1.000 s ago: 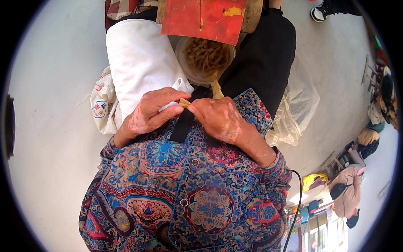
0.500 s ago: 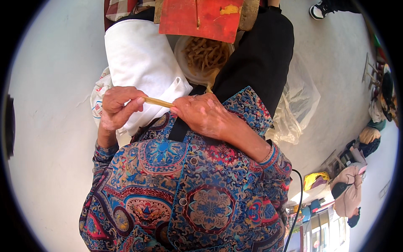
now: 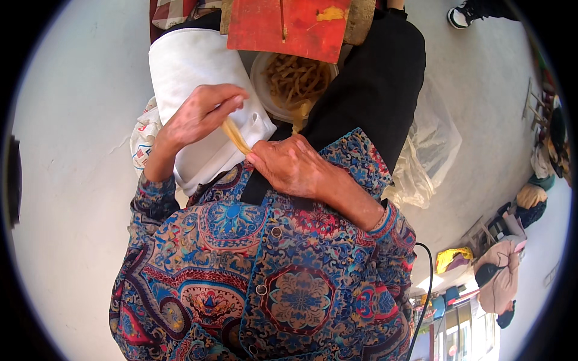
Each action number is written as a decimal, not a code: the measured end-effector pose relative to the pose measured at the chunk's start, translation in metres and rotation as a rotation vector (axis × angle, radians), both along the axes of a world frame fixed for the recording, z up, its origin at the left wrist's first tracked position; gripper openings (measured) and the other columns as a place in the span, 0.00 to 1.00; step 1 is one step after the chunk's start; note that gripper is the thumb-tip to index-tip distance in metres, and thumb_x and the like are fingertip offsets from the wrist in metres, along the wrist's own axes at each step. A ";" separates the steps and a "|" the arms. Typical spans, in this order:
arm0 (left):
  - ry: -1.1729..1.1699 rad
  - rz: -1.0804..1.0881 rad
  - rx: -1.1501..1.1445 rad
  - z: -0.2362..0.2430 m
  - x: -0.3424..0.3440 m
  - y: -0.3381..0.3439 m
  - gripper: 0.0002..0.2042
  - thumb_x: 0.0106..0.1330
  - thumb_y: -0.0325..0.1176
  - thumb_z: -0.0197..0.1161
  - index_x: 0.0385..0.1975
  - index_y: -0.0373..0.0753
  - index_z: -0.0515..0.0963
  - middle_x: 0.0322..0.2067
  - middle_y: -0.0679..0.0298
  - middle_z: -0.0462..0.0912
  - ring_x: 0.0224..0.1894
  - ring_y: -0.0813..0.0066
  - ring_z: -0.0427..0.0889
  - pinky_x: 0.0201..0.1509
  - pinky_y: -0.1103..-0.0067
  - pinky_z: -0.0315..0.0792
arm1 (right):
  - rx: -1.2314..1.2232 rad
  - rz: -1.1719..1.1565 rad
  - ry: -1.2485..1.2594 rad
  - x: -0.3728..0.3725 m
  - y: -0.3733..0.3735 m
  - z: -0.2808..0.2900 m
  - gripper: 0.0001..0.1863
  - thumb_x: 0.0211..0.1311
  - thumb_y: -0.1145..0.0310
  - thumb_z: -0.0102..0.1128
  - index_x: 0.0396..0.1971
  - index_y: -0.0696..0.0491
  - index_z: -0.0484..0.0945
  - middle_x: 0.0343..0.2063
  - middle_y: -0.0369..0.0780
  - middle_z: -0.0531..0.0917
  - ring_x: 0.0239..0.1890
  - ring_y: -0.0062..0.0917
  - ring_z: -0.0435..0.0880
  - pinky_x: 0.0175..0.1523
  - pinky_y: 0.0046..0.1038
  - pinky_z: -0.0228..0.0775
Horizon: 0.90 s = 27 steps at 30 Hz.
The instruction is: The person sits on the floor and peels thin strips from dried vegetable pieces by hand. They repeatedly pull off the outer layer and place the peeled pieces into a white bowl on their lap.
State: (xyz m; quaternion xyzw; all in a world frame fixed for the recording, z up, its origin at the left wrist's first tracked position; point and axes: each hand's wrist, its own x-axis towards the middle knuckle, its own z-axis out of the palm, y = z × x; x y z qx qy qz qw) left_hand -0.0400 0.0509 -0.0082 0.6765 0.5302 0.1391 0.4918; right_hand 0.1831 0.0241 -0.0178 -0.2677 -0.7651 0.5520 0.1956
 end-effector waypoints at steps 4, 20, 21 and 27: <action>0.176 -0.315 0.226 -0.068 0.005 0.000 0.08 0.60 0.27 0.52 0.36 0.33 0.75 0.37 0.53 0.80 0.41 0.55 0.77 0.44 0.68 0.70 | -0.104 0.019 0.047 -0.003 -0.008 0.016 0.12 0.60 0.65 0.58 0.24 0.57 0.70 0.13 0.46 0.74 0.16 0.42 0.75 0.21 0.37 0.64; 0.580 -0.524 -0.005 -0.216 0.061 0.009 0.14 0.57 0.34 0.56 0.41 0.37 0.77 0.47 0.58 0.78 0.48 0.62 0.77 0.50 0.69 0.70 | -0.262 -0.093 0.047 -0.013 -0.012 0.033 0.13 0.55 0.64 0.63 0.24 0.57 0.70 0.15 0.44 0.75 0.18 0.41 0.76 0.22 0.36 0.65; 0.575 -0.512 0.035 -0.217 0.060 0.009 0.14 0.57 0.34 0.56 0.41 0.37 0.77 0.47 0.58 0.78 0.49 0.62 0.77 0.50 0.69 0.70 | -0.262 -0.092 0.052 -0.013 -0.012 0.033 0.13 0.56 0.64 0.63 0.24 0.57 0.70 0.15 0.44 0.75 0.18 0.41 0.76 0.22 0.36 0.65; 0.567 -0.403 0.343 -0.231 0.058 0.005 0.14 0.56 0.35 0.57 0.41 0.37 0.77 0.48 0.58 0.77 0.49 0.62 0.76 0.51 0.69 0.70 | -0.230 -0.083 0.041 -0.011 -0.007 0.033 0.13 0.56 0.65 0.63 0.25 0.57 0.70 0.15 0.44 0.75 0.18 0.41 0.76 0.21 0.36 0.65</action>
